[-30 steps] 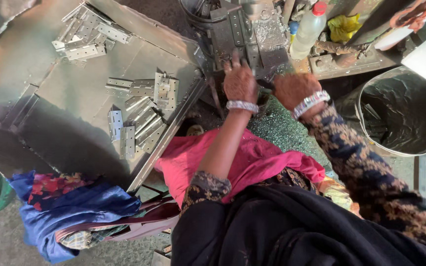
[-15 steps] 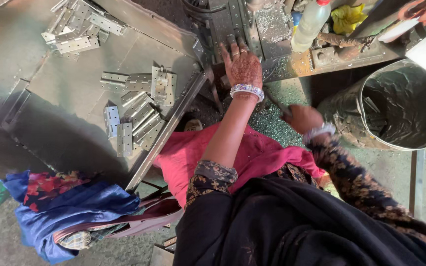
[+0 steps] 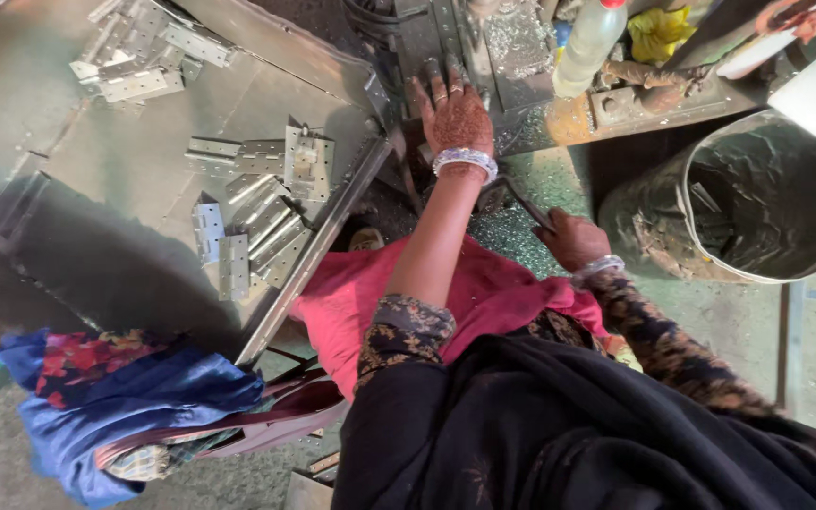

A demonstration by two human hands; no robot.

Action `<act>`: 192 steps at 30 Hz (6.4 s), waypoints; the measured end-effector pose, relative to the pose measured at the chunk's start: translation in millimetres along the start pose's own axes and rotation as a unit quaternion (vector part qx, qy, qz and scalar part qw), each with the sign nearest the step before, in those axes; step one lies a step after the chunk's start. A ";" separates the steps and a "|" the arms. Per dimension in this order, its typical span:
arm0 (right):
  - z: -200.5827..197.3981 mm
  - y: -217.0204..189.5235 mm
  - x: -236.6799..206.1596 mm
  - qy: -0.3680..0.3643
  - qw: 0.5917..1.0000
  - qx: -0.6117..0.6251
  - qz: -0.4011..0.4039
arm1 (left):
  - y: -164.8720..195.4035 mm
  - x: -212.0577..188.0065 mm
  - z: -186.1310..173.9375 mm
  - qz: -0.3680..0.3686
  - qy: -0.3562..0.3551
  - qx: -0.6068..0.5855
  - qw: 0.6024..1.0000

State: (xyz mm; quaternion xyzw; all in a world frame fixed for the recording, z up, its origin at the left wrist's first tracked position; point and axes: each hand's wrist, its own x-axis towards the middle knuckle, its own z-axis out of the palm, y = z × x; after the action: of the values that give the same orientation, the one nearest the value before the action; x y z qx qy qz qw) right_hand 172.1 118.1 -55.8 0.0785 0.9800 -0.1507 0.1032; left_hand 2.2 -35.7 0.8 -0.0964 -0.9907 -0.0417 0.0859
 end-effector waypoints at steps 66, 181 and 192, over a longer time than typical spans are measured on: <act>6.2 22.6 18.9 -0.057 0.997 0.061 0.006 | -1.9 -9.9 -9.4 0.026 -0.021 -0.005 0.999; -24.6 20.0 35.5 0.097 0.779 0.616 -0.060 | -16.5 -60.4 -10.4 0.124 0.056 0.038 0.990; -37.2 25.1 24.4 0.114 0.754 0.645 -0.050 | -104.1 -59.8 -101.4 -0.051 0.141 -0.073 0.986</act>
State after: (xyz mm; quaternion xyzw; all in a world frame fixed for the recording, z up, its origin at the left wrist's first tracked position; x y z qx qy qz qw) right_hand 146.5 156.4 -33.6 0.0936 0.6576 -0.7419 -0.0919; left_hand 55.8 -158.5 82.9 -0.0451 -0.9667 -0.1317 0.2149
